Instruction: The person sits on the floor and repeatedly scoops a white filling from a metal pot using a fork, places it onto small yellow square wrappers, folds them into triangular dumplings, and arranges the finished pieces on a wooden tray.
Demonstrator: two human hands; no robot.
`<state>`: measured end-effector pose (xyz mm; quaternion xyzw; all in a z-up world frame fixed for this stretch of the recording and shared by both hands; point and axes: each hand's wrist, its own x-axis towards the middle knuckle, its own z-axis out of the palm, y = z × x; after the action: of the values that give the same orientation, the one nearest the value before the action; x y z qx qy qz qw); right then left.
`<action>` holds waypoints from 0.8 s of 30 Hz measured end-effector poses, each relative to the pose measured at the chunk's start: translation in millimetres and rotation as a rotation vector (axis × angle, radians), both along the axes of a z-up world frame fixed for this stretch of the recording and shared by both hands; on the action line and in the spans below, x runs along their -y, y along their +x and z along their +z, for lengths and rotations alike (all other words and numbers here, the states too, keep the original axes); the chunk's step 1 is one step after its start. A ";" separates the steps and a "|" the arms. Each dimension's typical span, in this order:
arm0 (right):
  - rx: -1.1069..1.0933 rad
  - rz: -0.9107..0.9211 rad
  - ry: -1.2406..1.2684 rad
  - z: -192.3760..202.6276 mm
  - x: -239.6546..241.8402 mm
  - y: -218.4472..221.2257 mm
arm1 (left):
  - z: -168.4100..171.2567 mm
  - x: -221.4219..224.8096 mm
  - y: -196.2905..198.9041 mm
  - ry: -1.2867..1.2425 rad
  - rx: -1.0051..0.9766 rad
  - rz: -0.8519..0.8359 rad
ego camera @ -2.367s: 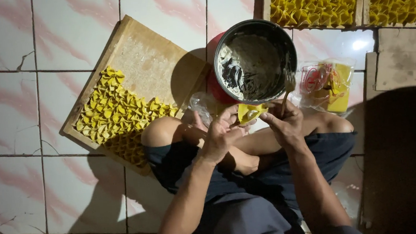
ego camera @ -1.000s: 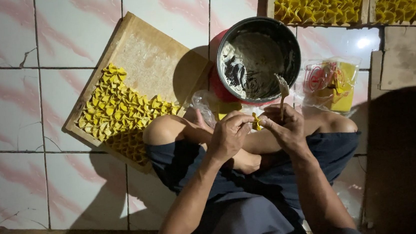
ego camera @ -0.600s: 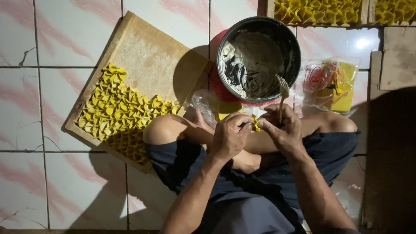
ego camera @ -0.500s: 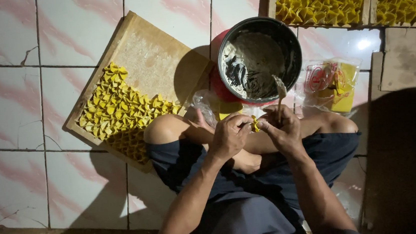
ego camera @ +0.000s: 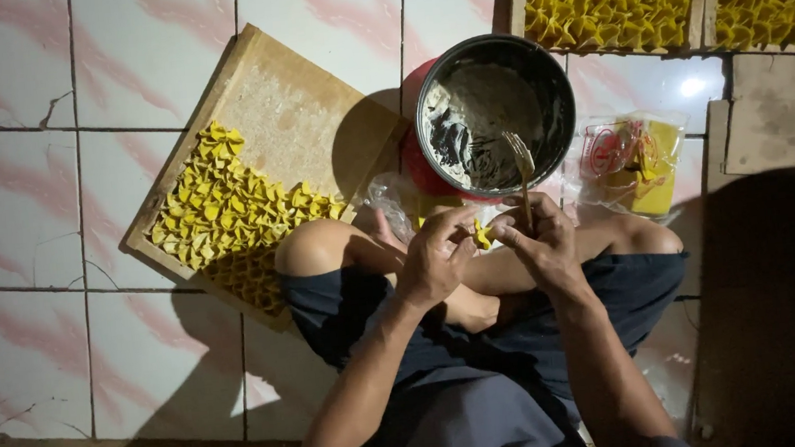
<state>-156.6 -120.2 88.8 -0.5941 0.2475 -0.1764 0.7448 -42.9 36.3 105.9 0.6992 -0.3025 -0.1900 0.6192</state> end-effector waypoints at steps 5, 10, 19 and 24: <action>-0.057 -0.007 0.017 -2.0 0.1 2.6 | -16.1 -4.5 -3.0 0.076 0.037 -0.176; -0.068 -0.028 0.115 0.1 1.9 3.4 | -13.8 -2.8 2.1 -0.089 -0.213 -0.084; -0.120 -0.109 0.245 -7.2 -18.0 6.4 | 33.2 -5.2 11.6 -0.195 -0.572 0.130; -0.120 -0.095 0.196 -47.9 -6.4 -5.8 | -50.5 -3.5 -0.5 -0.190 -0.410 0.153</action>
<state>-162.4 -113.8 40.9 -0.5154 0.3356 -0.1508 0.7739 -43.4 39.7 55.4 0.6055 -0.1331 -0.2515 0.7433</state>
